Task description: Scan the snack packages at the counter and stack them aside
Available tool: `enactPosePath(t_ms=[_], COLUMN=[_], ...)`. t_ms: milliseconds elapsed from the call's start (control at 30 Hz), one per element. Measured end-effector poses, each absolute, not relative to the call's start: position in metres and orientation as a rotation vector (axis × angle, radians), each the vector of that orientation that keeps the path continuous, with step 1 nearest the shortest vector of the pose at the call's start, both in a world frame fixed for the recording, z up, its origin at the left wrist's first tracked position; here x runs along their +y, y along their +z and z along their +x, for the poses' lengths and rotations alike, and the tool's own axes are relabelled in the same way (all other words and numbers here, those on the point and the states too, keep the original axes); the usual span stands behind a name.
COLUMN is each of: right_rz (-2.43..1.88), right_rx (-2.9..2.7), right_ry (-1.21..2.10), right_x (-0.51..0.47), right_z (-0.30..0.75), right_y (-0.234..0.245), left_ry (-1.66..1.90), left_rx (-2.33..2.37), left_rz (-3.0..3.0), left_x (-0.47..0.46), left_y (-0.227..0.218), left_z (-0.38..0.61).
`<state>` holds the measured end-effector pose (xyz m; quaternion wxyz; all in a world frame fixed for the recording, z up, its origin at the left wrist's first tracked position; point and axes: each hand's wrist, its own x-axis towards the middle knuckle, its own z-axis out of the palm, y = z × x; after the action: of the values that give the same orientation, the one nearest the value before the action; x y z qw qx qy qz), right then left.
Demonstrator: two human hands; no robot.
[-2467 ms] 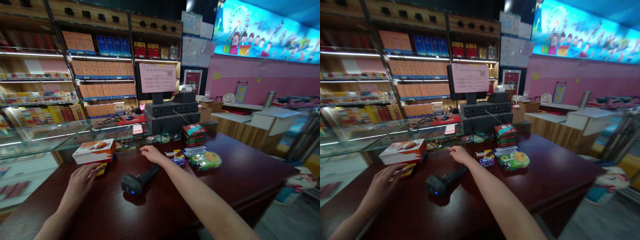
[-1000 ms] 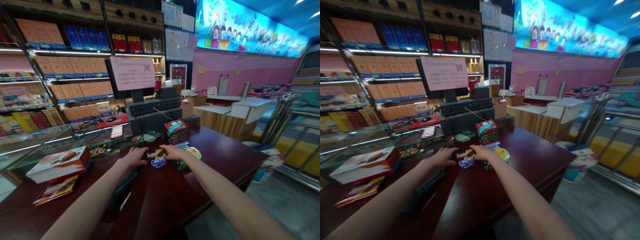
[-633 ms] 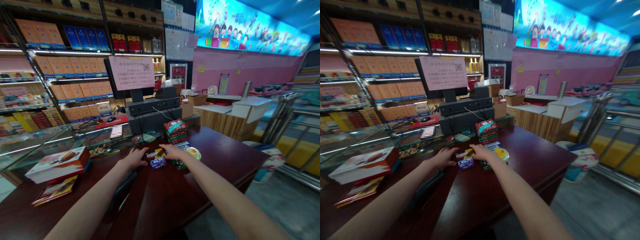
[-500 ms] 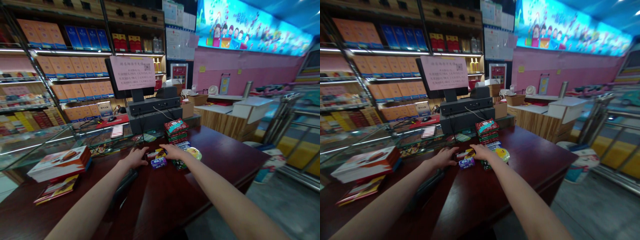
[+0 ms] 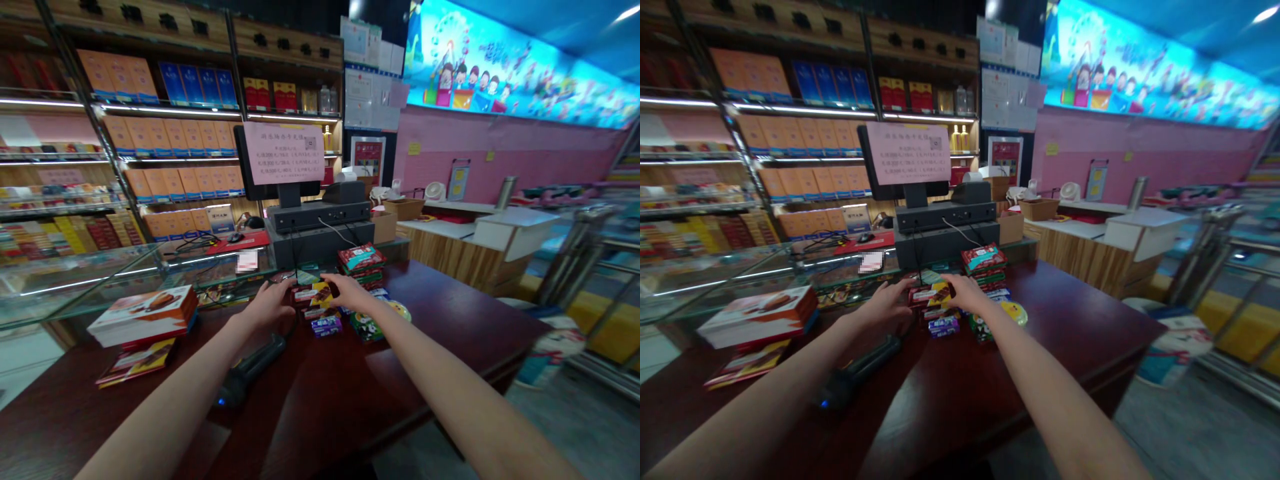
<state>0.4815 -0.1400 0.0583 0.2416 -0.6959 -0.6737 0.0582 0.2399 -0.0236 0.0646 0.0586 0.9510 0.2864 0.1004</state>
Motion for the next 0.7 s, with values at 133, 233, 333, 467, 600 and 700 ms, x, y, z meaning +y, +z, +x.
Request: enactPosePath(t_ms=[133, 233, 333, 467, 600, 700], right_rz=[-1.704, -1.555, -1.452, -1.372, -1.313, -1.290], right_rx=[-1.827, -1.810, -1.789, -1.780, -1.790, -1.787], right_ry=[0.127, 0.125, 0.127, 0.121, 0.138, 0.146], right_x=[-0.134, -0.129, -0.123, -0.114, -0.106, -0.102], right_z=[0.458, 0.436, 0.413, 0.386, 0.362, 0.347], right_y=[0.066, 0.066, 0.062, 0.056, 0.051, 0.048], left_ry=[0.503, 0.617, 0.700, 0.769, 0.813, 0.868], left_rx=[0.826, 0.831, 0.866, 0.923, 0.973, 0.960], left_rz=[2.855, 2.818, 2.781, 2.747, 2.683, 2.604], left_x=[-0.024, -0.022, -0.020, -0.017, -0.017, -0.020], left_y=[0.078, 0.083, 0.082, 0.075, 0.071, 0.067], left_z=[0.210, 0.184, 0.159, 0.129, 0.103, 0.087])
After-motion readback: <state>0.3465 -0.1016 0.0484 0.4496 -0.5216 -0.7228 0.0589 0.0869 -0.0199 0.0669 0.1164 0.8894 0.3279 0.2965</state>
